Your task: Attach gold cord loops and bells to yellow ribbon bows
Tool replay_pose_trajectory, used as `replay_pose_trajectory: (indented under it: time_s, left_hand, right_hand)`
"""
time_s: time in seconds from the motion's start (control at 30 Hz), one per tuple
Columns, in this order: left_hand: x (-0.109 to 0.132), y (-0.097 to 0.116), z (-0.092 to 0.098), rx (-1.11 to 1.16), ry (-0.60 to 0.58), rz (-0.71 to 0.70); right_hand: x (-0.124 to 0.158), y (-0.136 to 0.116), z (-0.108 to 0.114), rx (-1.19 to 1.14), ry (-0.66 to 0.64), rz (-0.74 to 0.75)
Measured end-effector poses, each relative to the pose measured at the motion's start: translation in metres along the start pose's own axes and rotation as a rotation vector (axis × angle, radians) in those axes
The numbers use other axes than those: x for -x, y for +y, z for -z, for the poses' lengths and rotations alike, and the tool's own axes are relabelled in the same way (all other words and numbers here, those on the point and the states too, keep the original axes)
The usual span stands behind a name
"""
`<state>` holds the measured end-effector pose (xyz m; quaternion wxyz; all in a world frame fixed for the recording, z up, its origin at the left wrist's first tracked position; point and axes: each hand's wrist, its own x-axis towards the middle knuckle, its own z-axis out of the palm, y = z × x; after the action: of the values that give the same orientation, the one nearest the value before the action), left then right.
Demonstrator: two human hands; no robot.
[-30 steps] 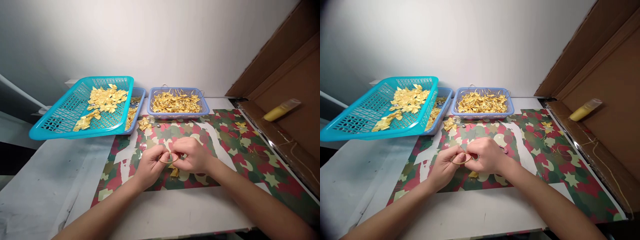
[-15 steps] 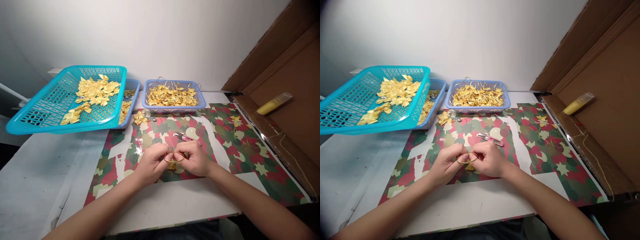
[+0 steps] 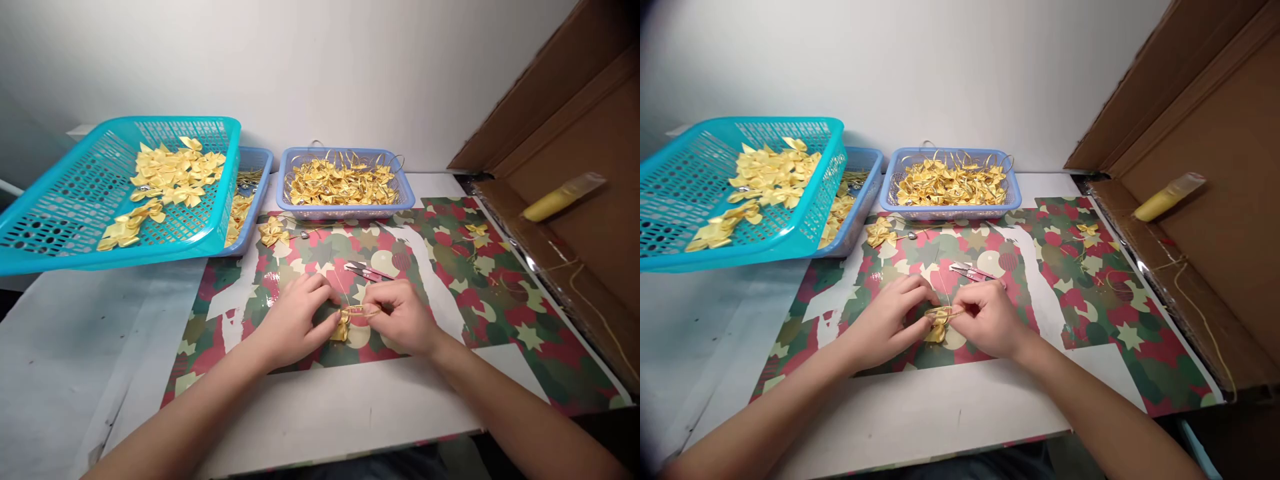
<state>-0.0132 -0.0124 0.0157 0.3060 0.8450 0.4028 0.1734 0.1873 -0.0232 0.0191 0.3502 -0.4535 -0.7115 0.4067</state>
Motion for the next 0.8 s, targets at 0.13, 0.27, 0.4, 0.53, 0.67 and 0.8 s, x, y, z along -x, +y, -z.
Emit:
replay_pose_trajectory:
  time_s: [0.13, 0.27, 0.4, 0.53, 0.67, 0.8]
  left_hand:
    - [-0.003, -0.002, -0.006, -0.061, -0.039, 0.007]
    - [-0.003, 0.0, -0.007, -0.036, -0.05, 0.037]
    - [-0.001, 0.004, -0.002, 0.035, -0.045, 0.142]
    - [0.002, 0.007, 0.002, 0.137, -0.058, 0.267]
    - [0.004, 0.007, 0.005, 0.231, -0.049, 0.352]
    - [0.002, 0.004, 0.006, 0.486, 0.049, 0.41]
  right_hand:
    - [0.0, -0.005, 0.007, -0.158, -0.078, -0.315]
    - [-0.002, -0.01, 0.012, -0.271, -0.237, -0.477]
    - [-0.003, -0.008, 0.009, -0.367, -0.344, -0.527]
    - [0.002, -0.002, -0.002, -0.558, -0.331, -0.64]
    - [0.007, 0.0, -0.012, -0.675, -0.338, -0.7]
    - [0.008, -0.002, -0.015, -0.719, -0.261, -0.64]
